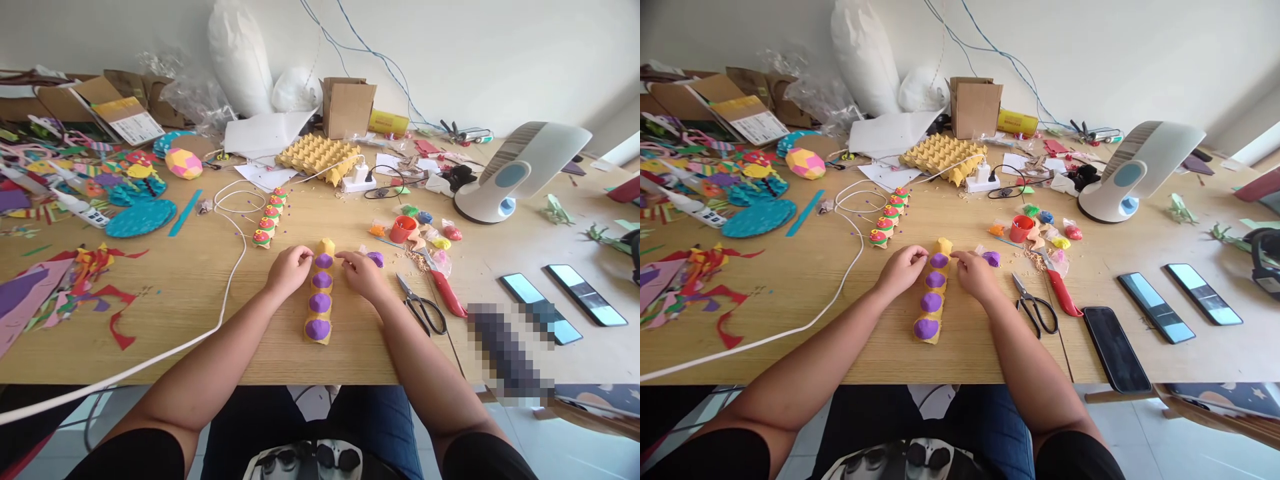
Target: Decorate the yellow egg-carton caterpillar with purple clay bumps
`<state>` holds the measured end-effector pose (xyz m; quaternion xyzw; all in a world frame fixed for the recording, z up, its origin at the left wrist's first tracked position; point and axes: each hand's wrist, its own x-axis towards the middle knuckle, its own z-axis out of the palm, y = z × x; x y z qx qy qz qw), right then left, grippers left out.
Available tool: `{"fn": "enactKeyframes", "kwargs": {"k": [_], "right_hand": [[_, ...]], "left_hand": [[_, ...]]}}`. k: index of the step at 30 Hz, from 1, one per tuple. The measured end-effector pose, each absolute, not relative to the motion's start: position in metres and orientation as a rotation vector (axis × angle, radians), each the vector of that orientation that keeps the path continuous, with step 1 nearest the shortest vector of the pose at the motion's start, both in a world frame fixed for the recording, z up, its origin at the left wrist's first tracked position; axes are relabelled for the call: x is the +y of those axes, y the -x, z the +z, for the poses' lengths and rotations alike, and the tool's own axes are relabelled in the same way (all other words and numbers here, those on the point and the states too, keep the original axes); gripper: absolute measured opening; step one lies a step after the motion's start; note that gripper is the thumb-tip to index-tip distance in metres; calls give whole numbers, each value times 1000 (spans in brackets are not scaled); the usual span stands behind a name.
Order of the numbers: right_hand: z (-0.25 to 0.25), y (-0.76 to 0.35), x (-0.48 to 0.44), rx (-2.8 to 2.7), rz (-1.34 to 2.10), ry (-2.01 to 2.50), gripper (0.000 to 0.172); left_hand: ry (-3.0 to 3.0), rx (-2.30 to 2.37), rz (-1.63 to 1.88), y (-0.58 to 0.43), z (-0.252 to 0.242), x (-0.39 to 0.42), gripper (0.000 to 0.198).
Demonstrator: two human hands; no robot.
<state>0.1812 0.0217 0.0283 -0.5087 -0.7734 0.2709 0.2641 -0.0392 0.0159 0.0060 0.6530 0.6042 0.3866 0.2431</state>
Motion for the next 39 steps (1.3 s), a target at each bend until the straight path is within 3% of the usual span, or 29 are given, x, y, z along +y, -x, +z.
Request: {"fn": "enactKeyframes", "kwargs": {"k": [7, 11, 15, 21, 29, 39], "right_hand": [[40, -189, 20, -2098, 366, 1523, 36], [44, -197, 19, -2007, 104, 1775, 48], [39, -196, 17, -2133, 191, 1890, 61], [32, -198, 25, -2041, 216, 1932, 49], [24, -187, 27, -1828, 554, 1273, 57], [26, -180, 18, -1923, 735, 1107, 63]], "left_hand": [[-1578, 1465, 1115, 36, 0, 16, 22], [-1701, 1455, 1114, 36, 1, 16, 40], [-1755, 1447, 1131, 36, 2, 16, 45], [-1705, 1549, 1236, 36, 0, 18, 36], [-1857, 1604, 1375, 28, 11, 8, 25], [-2067, 1573, 1495, 20, 28, -4, 20]]}}
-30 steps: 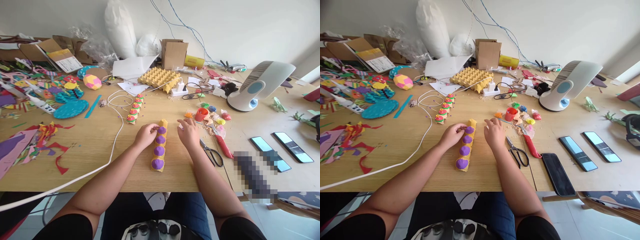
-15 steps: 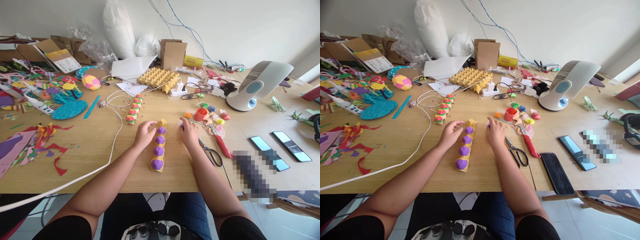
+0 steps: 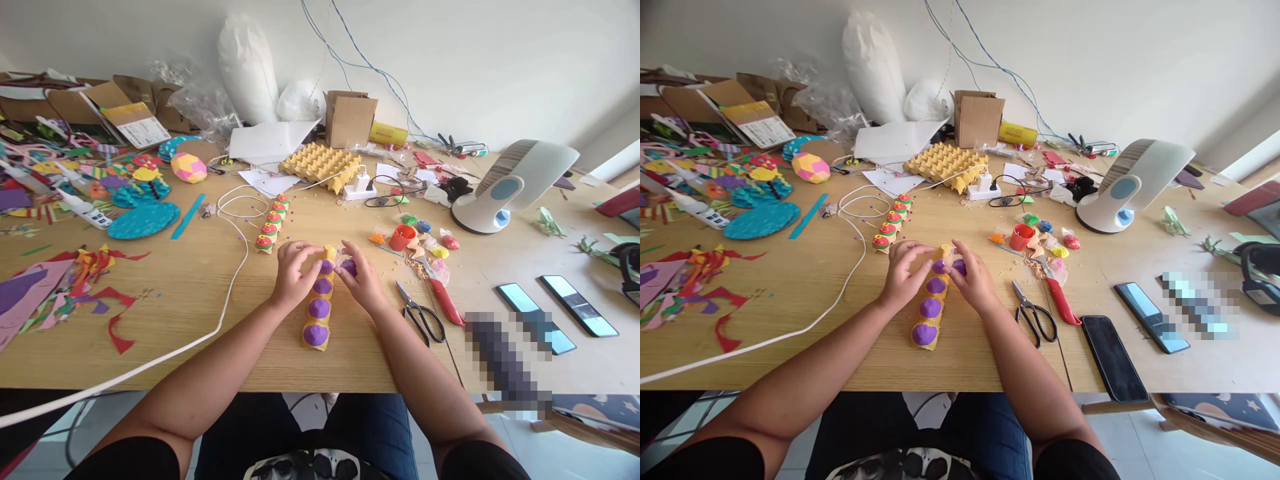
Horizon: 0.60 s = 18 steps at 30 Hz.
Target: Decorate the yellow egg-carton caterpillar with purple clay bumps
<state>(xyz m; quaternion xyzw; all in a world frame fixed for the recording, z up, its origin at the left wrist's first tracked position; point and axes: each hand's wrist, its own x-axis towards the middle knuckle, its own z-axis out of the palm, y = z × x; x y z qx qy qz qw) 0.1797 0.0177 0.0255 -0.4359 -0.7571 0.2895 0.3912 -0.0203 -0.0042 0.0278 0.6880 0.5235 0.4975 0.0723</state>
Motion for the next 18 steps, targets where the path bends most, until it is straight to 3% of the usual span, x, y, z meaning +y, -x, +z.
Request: {"fn": "enactKeyframes", "kwargs": {"k": [18], "right_hand": [[30, -178, 10, -2161, 544, 854, 63]], "left_hand": [[-2117, 1360, 1428, 21, 17, 4, 13]]}}
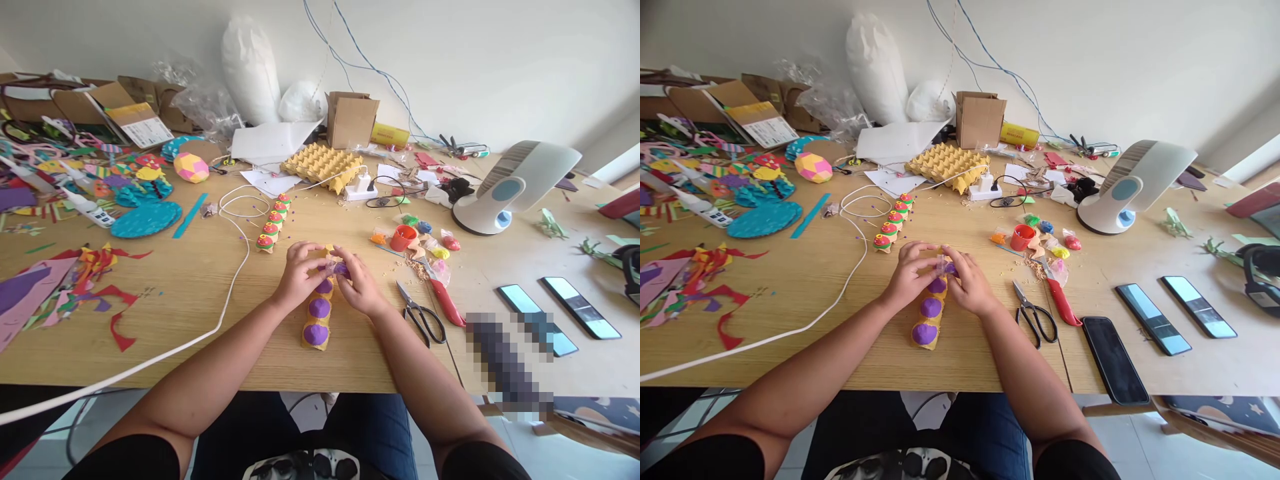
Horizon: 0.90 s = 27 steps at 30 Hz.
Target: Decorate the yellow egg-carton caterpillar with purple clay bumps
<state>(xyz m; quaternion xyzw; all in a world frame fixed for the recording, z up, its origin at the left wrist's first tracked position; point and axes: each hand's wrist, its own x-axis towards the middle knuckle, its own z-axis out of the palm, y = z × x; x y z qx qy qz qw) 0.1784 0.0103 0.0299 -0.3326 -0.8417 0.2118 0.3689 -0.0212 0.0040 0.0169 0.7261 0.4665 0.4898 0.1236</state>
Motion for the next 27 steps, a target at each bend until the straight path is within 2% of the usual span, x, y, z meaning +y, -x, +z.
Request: {"fn": "enactKeyframes", "kwargs": {"k": [14, 27], "right_hand": [[17, -174, 16, -2018, 568, 708, 60], [15, -169, 11, -1963, 688, 692, 56]], "left_hand": [[-2213, 1250, 1397, 29, 3, 11, 22], [-2137, 1196, 1409, 24, 15, 6, 13]]}}
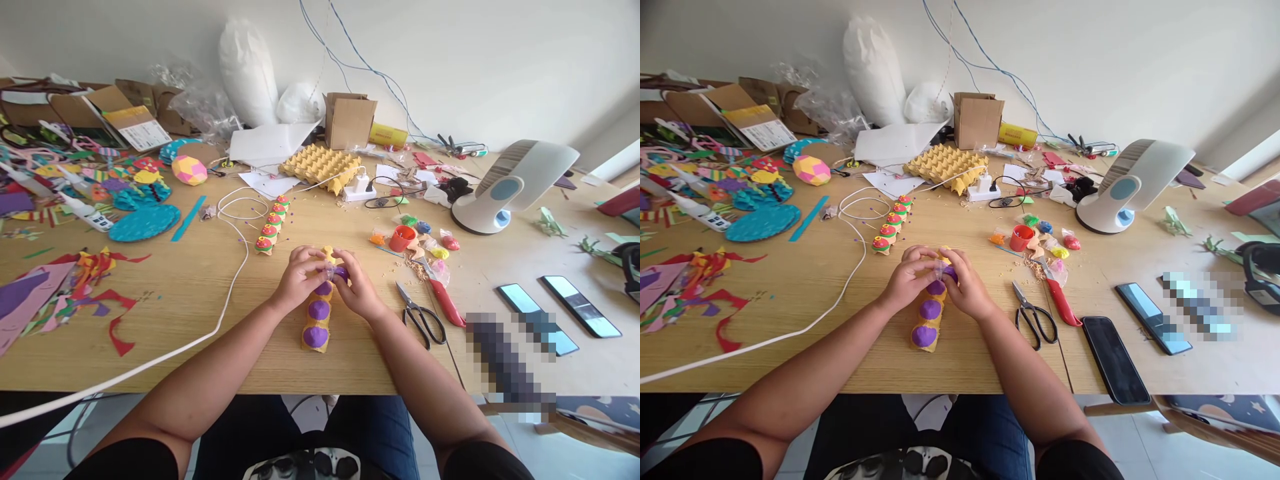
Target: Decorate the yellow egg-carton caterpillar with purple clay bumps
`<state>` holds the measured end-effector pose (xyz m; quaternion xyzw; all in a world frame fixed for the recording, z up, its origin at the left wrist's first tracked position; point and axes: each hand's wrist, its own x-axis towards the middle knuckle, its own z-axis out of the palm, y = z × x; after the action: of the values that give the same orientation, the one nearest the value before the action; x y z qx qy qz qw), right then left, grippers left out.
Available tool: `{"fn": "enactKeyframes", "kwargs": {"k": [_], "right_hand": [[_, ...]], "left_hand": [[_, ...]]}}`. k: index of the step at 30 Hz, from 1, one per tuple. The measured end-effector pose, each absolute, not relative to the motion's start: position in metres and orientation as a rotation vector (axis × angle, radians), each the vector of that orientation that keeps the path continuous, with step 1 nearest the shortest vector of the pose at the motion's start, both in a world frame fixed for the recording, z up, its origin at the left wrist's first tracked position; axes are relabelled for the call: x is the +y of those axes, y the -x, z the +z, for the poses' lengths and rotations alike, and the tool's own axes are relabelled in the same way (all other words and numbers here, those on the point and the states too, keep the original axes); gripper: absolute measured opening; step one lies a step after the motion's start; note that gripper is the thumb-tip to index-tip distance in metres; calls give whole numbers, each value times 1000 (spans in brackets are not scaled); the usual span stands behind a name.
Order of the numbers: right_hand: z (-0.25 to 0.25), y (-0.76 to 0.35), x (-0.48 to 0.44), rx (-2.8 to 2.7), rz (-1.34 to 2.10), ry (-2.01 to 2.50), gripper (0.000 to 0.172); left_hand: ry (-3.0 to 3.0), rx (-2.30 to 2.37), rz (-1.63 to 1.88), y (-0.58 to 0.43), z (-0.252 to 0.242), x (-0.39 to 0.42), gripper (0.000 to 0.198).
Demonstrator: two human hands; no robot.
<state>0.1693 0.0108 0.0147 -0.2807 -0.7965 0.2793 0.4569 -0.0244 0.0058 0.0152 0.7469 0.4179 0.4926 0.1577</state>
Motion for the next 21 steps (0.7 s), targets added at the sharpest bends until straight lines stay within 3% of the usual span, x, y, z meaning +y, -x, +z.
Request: {"fn": "enactKeyframes", "kwargs": {"k": [13, 21], "right_hand": [[19, -171, 12, -1806, 1097, 768, 55], [13, -165, 15, -1806, 1031, 815, 49]], "left_hand": [[-2097, 1135, 1419, 18, 20, 2, 12], [-2015, 1142, 1446, 15, 16, 1, 14]]}}
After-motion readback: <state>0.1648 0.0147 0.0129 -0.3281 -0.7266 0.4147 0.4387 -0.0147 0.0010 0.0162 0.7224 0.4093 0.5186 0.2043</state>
